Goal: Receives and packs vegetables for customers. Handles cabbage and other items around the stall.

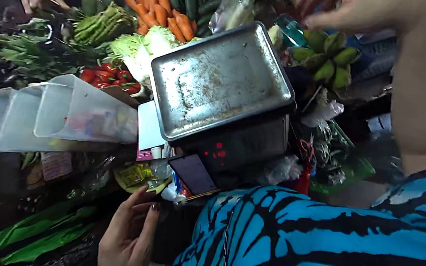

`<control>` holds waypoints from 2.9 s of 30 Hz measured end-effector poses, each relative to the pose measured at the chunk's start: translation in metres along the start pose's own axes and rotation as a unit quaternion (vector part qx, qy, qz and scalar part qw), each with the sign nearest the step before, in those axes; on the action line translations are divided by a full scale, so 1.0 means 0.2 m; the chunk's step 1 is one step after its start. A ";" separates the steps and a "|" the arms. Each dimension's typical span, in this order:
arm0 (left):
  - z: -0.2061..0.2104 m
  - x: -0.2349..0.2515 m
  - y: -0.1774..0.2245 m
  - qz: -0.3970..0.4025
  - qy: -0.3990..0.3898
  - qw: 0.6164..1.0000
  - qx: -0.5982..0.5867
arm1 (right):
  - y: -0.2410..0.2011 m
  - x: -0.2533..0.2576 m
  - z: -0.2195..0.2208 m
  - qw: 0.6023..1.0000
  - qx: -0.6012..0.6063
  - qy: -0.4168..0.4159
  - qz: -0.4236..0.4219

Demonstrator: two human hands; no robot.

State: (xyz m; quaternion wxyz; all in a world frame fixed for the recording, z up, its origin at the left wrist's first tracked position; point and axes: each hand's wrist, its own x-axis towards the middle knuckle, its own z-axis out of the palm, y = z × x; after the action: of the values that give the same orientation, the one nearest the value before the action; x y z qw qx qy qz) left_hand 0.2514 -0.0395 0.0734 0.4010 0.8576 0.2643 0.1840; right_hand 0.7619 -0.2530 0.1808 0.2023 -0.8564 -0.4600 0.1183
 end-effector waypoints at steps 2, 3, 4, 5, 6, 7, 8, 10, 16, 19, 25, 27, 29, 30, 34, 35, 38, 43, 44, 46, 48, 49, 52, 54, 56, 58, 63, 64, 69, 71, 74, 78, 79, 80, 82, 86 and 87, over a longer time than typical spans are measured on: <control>-0.02 -0.01 -0.04 0.025 -0.014 1.000 -0.009 | -0.04 -0.36 0.12 0.998 0.004 -0.054 0.037; -0.03 -0.02 -0.06 0.036 -0.022 0.999 -0.014 | -0.04 -0.53 0.21 0.995 0.016 -0.078 0.062; -0.04 -0.02 -0.08 0.045 -0.029 0.998 -0.018 | -0.02 -0.67 0.32 0.989 0.038 -0.106 0.093; -0.05 -0.02 -0.09 0.055 -0.035 0.998 -0.020 | -0.01 -0.79 0.43 0.981 0.069 -0.128 0.130; -0.06 -0.03 -0.10 0.063 -0.040 0.997 -0.023 | 0.00 -0.90 0.55 0.971 0.102 -0.139 0.165; -0.06 -0.03 -0.12 0.069 -0.046 0.996 -0.025 | 0.02 -0.99 0.66 0.964 0.131 -0.134 0.189; -0.05 -0.04 -0.13 0.072 -0.053 0.996 -0.030 | 0.03 -1.07 0.76 0.955 0.168 -0.129 0.207; -0.04 -0.05 -0.14 0.081 -0.068 0.994 -0.039 | 0.08 -1.19 0.93 0.934 0.248 -0.117 0.228; 0.00 -0.04 -0.17 0.114 -0.105 0.987 -0.033 | 0.09 -1.28 1.13 0.956 0.183 0.003 0.229; 0.00 -0.04 -0.15 0.128 -0.103 0.986 -0.030 | 0.07 -1.28 1.11 0.966 0.151 -0.010 0.212; 0.01 -0.11 -0.19 0.123 -0.101 0.987 -0.033 | 0.09 -1.25 1.11 0.889 0.365 -0.004 0.276; 0.01 -0.14 -0.21 0.114 -0.096 0.988 -0.033 | 0.05 -1.18 1.14 0.832 0.406 0.066 0.371; 0.02 -0.16 -0.22 0.105 -0.092 0.990 -0.036 | 0.04 -1.10 1.21 0.812 0.356 0.125 0.446; 0.02 -0.17 -0.23 0.101 -0.091 0.990 -0.038 | 0.03 -1.08 1.23 0.811 0.332 0.148 0.459; 0.02 -0.18 -0.22 0.089 -0.084 0.992 -0.031 | -0.13 -1.06 1.23 0.838 0.238 0.248 0.423; 0.02 -0.18 -0.21 0.087 -0.083 0.992 -0.027 | -0.17 -1.06 1.23 0.853 0.213 0.272 0.391; 0.02 -0.17 -0.20 0.088 -0.082 0.992 -0.024 | -0.20 -1.04 1.17 0.901 0.148 0.274 0.302; 0.03 -0.13 -0.16 0.084 -0.085 0.993 -0.005 | 0.03 -0.84 1.05 0.955 0.155 0.139 0.213; 0.03 -0.12 -0.15 0.084 -0.085 0.993 0.000 | 0.11 -0.79 1.05 0.959 0.178 0.128 0.177; 0.03 -0.11 -0.13 0.084 -0.086 0.993 0.005 | 0.20 -0.72 1.05 0.965 0.218 0.089 0.118; 0.04 -0.10 -0.12 0.079 -0.088 0.993 0.011 | 0.22 -0.68 1.03 0.969 0.225 0.049 0.088; 0.04 -0.10 -0.12 0.078 -0.089 0.993 0.016 | 0.21 -0.66 1.01 0.968 0.234 0.035 0.089; 0.05 -0.08 -0.11 0.079 -0.089 0.992 0.029 | 0.20 -0.60 0.95 0.965 0.241 -0.025 0.106; 0.07 -0.07 -0.09 0.077 -0.092 0.992 0.032 | 0.20 -0.58 0.92 0.959 0.255 -0.039 0.114; 0.08 -0.05 -0.10 0.086 -0.094 0.991 0.028 | 0.17 -0.57 0.93 0.958 0.258 -0.020 0.121; 0.10 -0.03 -0.11 0.100 -0.099 0.990 0.027 | 0.13 -0.57 0.93 0.956 0.265 -0.014 0.125; 0.13 0.01 -0.15 0.104 -0.106 0.989 0.017 | 0.19 -0.55 0.96 0.955 0.259 -0.055 0.131; 0.13 0.02 -0.16 0.100 -0.097 0.990 0.018 | 0.18 -0.55 0.96 0.957 0.252 -0.061 0.132; 0.20 0.10 -0.27 0.061 0.029 0.997 -0.032 | 0.17 -0.62 1.02 0.942 0.301 0.002 0.146; 0.24 0.12 -0.31 0.030 0.071 0.995 -0.058 | 0.16 -0.66 1.06 0.938 0.309 0.054 0.147; 0.32 0.13 -0.41 -0.011 0.106 0.986 -0.126 | 0.17 -0.69 1.06 0.935 0.298 0.113 0.157; 0.44 0.12 -0.50 -0.059 0.131 0.967 -0.212 | 0.19 -0.61 0.94 0.942 0.222 0.183 0.172; 0.47 0.11 -0.51 -0.065 0.140 0.958 -0.241 | 0.21 -0.55 0.91 0.944 0.209 0.195 0.166; 0.50 0.10 -0.50 -0.076 0.147 0.948 -0.270 | 0.23 -0.48 0.87 0.947 0.195 0.203 0.157; 0.55 0.09 -0.48 -0.089 0.159 0.938 -0.295 | 0.30 -0.27 0.81 0.948 0.191 0.208 0.150; 0.60 0.11 -0.47 -0.083 0.195 0.944 -0.255 | 0.47 0.24 0.73 0.914 0.257 0.190 0.250; 0.61 0.12 -0.48 -0.066 0.201 0.944 -0.253 | 0.50 0.34 0.72 0.901 0.266 0.189 0.287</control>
State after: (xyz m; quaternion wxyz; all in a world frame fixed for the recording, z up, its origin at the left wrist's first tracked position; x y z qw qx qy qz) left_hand 0.3047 -0.0450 -0.0739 0.5545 0.6541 0.3399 0.3863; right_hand 0.8162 -0.2111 0.0055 0.4631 -0.8718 -0.0992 0.1252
